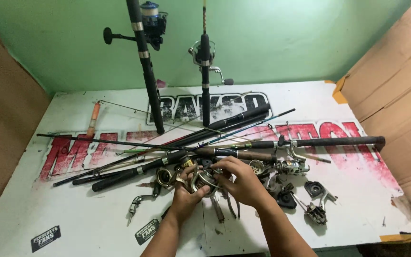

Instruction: Disassembling and inspecting parts of a fishing reel for maintenance or repair.

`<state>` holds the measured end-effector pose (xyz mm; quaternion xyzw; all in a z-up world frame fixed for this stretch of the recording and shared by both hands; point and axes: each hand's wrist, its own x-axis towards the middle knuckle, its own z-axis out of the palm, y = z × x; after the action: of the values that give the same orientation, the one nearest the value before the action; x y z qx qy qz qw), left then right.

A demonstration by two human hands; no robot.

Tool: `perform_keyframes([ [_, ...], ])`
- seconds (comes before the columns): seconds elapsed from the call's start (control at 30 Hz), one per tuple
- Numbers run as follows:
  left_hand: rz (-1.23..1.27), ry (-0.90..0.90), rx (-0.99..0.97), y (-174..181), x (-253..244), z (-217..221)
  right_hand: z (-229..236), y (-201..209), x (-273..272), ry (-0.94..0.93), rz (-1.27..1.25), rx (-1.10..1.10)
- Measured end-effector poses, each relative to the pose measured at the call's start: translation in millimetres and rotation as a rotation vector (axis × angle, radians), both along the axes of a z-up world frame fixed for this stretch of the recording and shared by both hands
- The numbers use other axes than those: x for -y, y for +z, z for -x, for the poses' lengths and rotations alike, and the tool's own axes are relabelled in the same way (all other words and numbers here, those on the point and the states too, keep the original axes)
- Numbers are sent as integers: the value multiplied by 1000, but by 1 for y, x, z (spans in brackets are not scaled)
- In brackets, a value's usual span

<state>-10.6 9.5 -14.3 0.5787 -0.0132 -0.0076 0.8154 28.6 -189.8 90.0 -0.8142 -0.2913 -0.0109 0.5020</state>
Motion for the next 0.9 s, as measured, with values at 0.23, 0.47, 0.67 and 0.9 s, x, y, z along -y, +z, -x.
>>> perform_keyframes([
  [0.23, -32, 6, 14, -5, 1, 0, 4, 7, 0, 3, 25, 14],
  [0.47, -31, -15, 27, -7, 1, 0, 4, 0, 1, -20, 30, 74],
  [0.67, -34, -18, 46, -6, 0, -1, 2, 1, 0, -53, 37, 53],
  [0.9, -33, -23, -33, 13, 2, 5, 2, 2, -3, -55, 63, 44],
])
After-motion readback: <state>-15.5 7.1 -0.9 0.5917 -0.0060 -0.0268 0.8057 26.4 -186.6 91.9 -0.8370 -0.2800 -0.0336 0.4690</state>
